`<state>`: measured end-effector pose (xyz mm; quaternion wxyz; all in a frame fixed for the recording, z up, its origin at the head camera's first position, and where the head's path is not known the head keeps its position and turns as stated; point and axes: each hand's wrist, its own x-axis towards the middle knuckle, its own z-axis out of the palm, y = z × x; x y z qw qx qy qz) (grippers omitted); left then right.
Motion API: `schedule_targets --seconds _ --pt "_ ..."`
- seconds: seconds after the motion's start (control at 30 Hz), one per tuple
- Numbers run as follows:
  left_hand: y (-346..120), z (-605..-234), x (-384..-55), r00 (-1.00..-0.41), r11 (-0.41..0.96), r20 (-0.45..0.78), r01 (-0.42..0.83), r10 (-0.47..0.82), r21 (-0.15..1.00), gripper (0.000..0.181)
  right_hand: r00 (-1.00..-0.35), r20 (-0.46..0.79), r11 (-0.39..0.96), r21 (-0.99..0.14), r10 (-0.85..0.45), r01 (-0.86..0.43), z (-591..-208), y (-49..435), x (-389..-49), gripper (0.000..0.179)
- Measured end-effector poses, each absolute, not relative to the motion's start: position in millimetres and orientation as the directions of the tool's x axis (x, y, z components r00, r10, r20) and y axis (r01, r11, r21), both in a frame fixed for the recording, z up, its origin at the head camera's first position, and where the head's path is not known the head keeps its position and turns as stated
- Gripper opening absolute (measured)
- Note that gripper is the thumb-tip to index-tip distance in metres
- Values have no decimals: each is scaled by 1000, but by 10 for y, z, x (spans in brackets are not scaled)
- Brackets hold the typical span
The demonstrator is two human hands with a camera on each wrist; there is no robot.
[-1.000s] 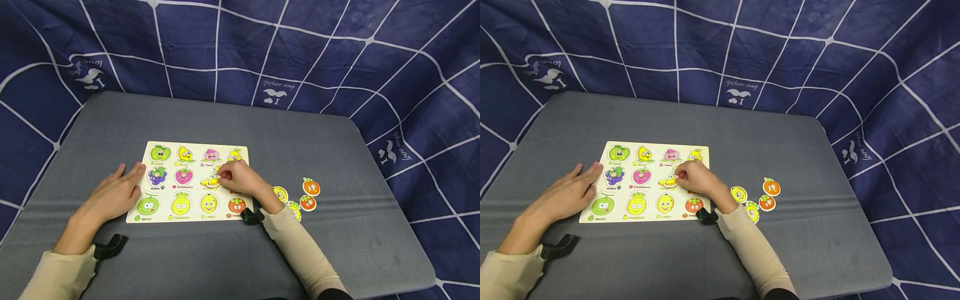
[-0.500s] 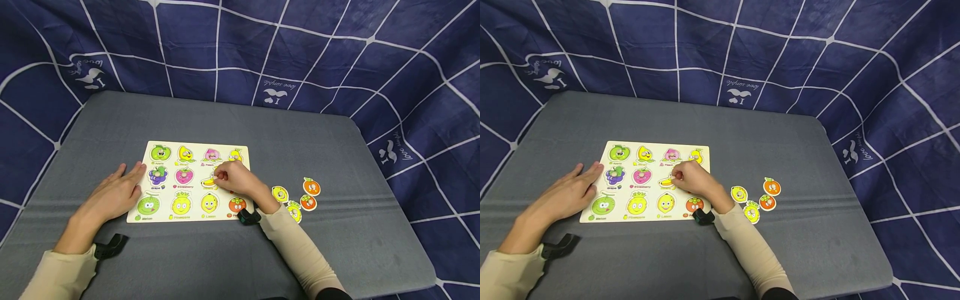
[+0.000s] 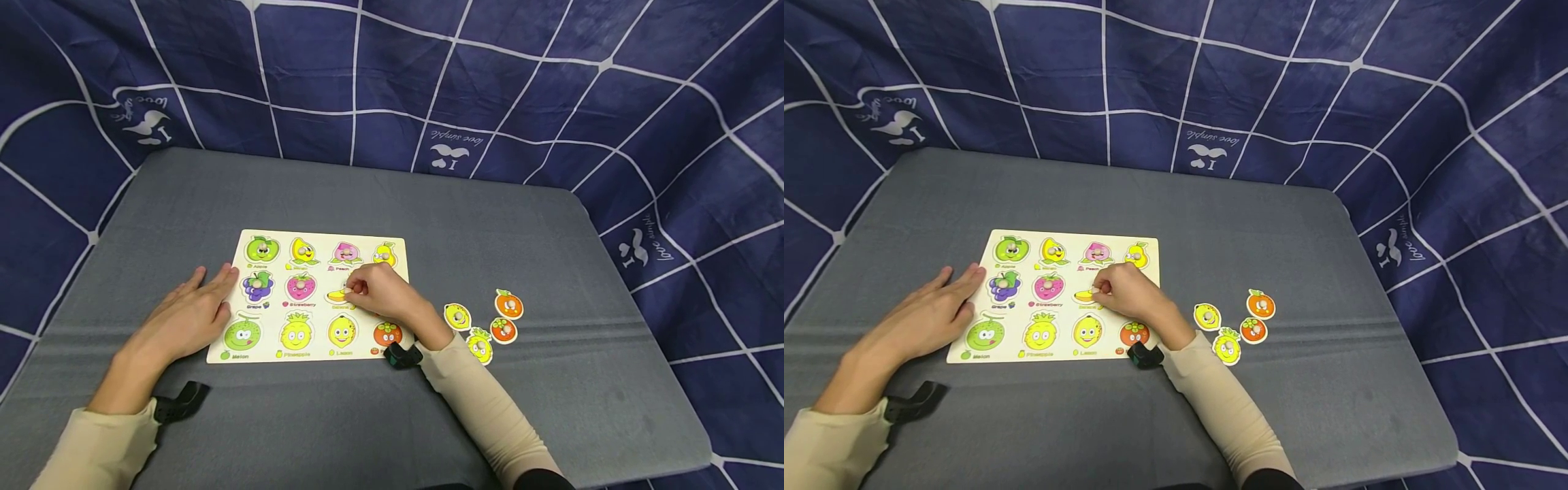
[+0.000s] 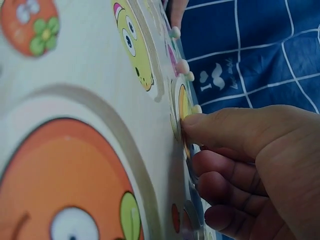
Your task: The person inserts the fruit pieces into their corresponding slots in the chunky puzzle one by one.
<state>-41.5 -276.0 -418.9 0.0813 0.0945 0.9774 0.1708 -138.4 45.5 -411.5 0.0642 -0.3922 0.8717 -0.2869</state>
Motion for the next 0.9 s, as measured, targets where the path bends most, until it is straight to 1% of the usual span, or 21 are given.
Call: schedule_targets --seconds 0.5,0.9 --pt "-2758 -4174 -416 -967 919 -132 158 218 360 59 -686 97 569 -482 -721 -666 -4003 424 -1352 4" --pt "-2759 -4180 -410 -967 920 -136 155 216 361 60 -694 75 600 -442 -716 -667 -4000 425 -1348 7"
